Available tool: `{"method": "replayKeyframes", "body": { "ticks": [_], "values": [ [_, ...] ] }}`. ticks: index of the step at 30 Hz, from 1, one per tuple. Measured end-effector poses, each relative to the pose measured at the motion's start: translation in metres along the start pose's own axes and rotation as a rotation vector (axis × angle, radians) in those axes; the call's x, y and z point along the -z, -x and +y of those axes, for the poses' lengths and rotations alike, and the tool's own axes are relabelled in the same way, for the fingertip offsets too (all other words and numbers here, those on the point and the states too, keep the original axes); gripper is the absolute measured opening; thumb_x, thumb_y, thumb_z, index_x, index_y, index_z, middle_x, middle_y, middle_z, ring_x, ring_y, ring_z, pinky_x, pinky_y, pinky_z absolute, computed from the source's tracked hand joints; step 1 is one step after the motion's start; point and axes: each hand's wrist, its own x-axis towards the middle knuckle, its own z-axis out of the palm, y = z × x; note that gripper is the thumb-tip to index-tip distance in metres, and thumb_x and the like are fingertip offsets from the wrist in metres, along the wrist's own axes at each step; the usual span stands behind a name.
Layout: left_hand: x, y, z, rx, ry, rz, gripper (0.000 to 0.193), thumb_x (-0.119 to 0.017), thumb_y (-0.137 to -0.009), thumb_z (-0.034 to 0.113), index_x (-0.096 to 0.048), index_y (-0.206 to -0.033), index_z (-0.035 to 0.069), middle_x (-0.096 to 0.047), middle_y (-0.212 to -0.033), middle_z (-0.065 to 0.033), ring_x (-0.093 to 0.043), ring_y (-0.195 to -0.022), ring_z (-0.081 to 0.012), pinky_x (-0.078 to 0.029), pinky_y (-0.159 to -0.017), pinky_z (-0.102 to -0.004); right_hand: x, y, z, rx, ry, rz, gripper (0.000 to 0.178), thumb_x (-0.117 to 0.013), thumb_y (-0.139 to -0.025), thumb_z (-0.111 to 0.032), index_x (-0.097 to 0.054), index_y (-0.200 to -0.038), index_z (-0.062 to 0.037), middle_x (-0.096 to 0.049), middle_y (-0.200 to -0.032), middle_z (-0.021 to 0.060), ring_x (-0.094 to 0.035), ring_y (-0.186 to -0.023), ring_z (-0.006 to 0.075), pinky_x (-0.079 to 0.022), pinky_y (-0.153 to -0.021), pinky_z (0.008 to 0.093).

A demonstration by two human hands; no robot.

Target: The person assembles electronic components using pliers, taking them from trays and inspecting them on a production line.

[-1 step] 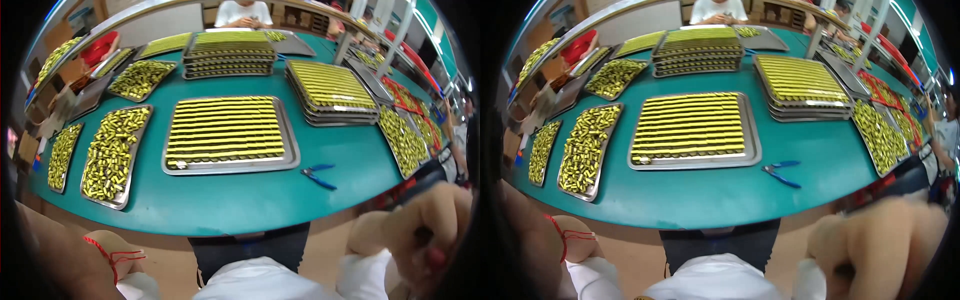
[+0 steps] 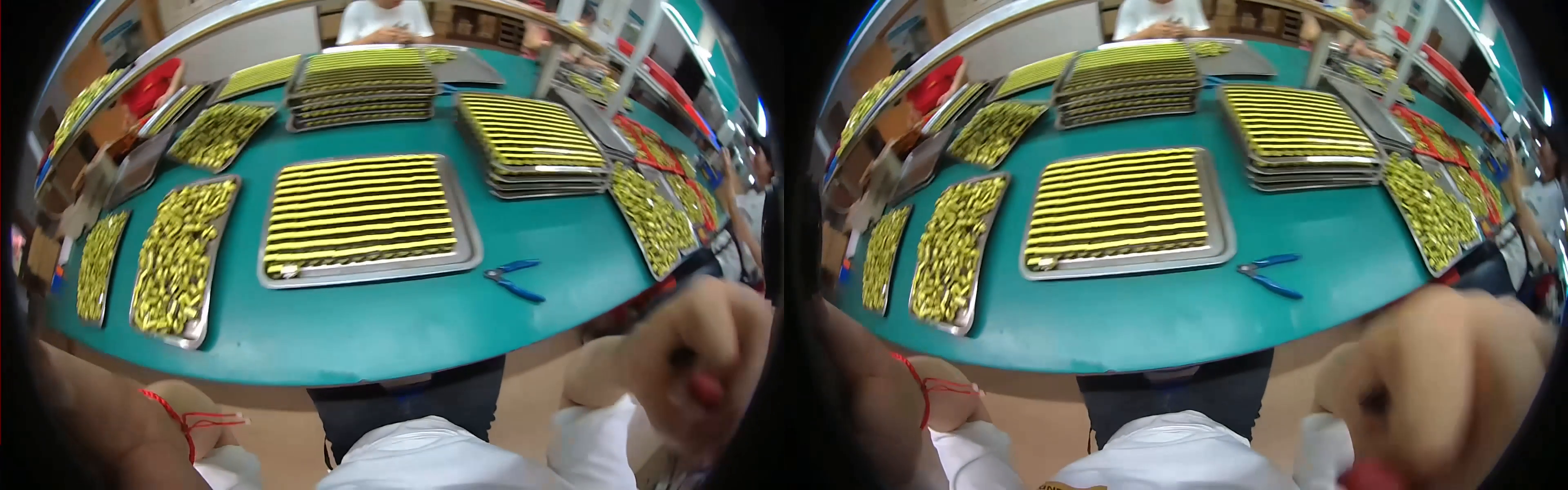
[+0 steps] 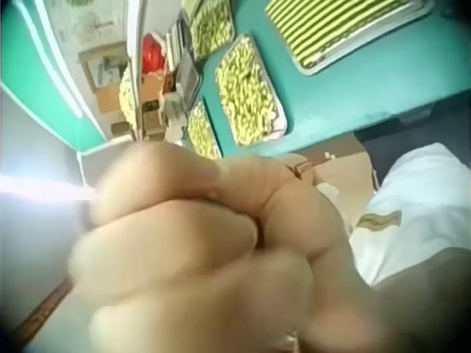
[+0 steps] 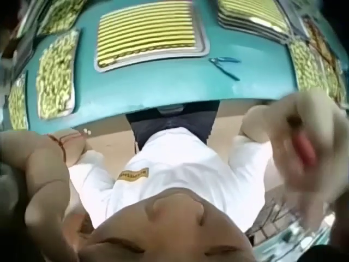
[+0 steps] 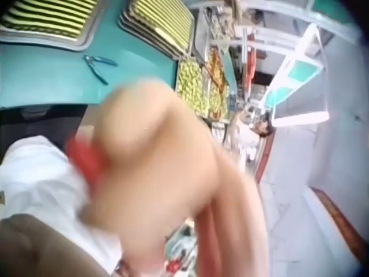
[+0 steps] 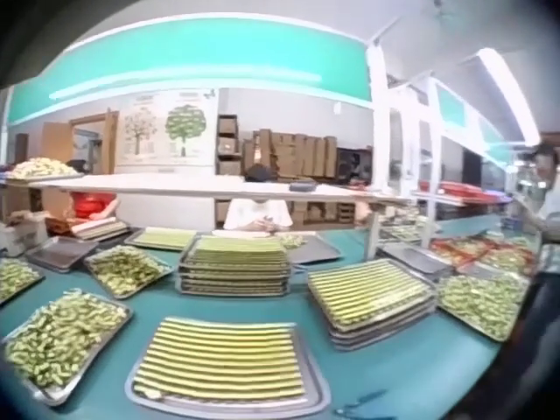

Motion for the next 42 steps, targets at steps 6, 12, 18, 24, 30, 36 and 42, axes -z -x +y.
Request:
{"method": "replayKeyframes", "body": {
  "ticks": [6,12,18,24,30,36,42],
  "values": [
    [-0.048,-0.010,-0.008,-0.114,0.170,0.040,0.036,-0.052,-0.101,0.018,-0.053,-0.125,-0.010,-0.055,-0.096,-0.0147,-0.051,-0.091,-0.0281,-0.043,-0.091,-0.0462,0.050,-0.003,0.055,0.014,0.135,-0.174,0.018,-0.065,-0.088,0.000,-0.068,-0.105,-0.0005,-0.065,-0.106,0.0175,-0.065,-0.086,0.0238,-0.054,-0.068,0.0330],
    [-0.184,0.033,-0.066,0.286,0.426,-0.035,0.015,-0.053,-0.099,0.000,-0.060,-0.111,-0.006,-0.055,-0.095,-0.0079,-0.051,-0.086,-0.0161,-0.043,-0.078,-0.0271,0.045,0.017,0.151,-0.556,0.118,-0.318,0.009,-0.064,-0.091,-0.001,-0.068,-0.099,0.0001,-0.067,-0.099,0.0067,-0.064,-0.081,0.0124,-0.054,-0.071,0.0271],
    [-0.218,0.071,-0.094,0.152,0.338,-0.150,0.010,-0.055,-0.092,-0.007,-0.062,-0.099,-0.006,-0.051,-0.076,-0.0084,-0.044,-0.066,-0.0176,-0.033,-0.056,-0.0298,0.036,0.035,0.236,-0.478,0.092,-0.344,0.005,-0.062,-0.084,-0.001,-0.066,-0.087,-0.0002,-0.064,-0.073,0.0035,-0.059,-0.062,0.0107,-0.047,-0.056,0.0251],
    [-0.217,0.067,-0.086,0.170,0.291,-0.227,0.010,-0.055,-0.094,-0.005,-0.062,-0.101,-0.006,-0.049,-0.077,-0.0075,-0.041,-0.062,-0.0152,-0.029,-0.051,-0.0290,0.037,0.052,0.234,-0.353,0.204,-0.468,0.006,-0.059,-0.076,0.002,-0.062,-0.081,0.0004,-0.060,-0.072,0.0060,-0.050,-0.056,0.0123,-0.040,-0.052,0.0288],
    [-0.223,0.075,-0.103,0.310,0.210,-0.234,0.010,-0.053,-0.099,0.001,-0.059,-0.099,-0.006,-0.045,-0.078,-0.0067,-0.040,-0.067,-0.0123,-0.031,-0.057,-0.0280,0.038,0.062,0.238,-0.195,0.246,-0.550,0.006,-0.060,-0.069,0.002,-0.062,-0.074,-0.0012,-0.059,-0.068,0.0102,-0.057,-0.057,0.0234,-0.044,-0.053,0.0343],
    [-0.182,0.082,-0.160,0.826,0.486,-0.015,0.036,-0.038,-0.108,0.023,-0.061,-0.120,-0.002,-0.041,-0.073,0.0024,-0.036,-0.059,-0.0065,-0.031,-0.054,-0.0226,0.038,0.066,0.246,-0.115,0.253,-0.572,0.006,-0.061,-0.068,0.000,-0.063,-0.072,-0.0022,-0.059,-0.066,0.0114,-0.059,-0.062,0.0289,-0.046,-0.056,0.0379],
    [-0.054,0.135,-0.247,0.941,-0.196,-0.378,0.039,-0.043,-0.101,0.017,-0.054,-0.134,-0.001,-0.058,-0.130,-0.0132,-0.056,-0.099,-0.0193,-0.046,-0.082,-0.0295,0.029,0.066,0.251,-0.085,0.259,-0.617,0.011,-0.060,-0.069,-0.003,-0.063,-0.079,0.0002,-0.059,-0.071,0.0147,-0.059,-0.068,0.0344,-0.048,-0.061,0.0413]
  ]
}}
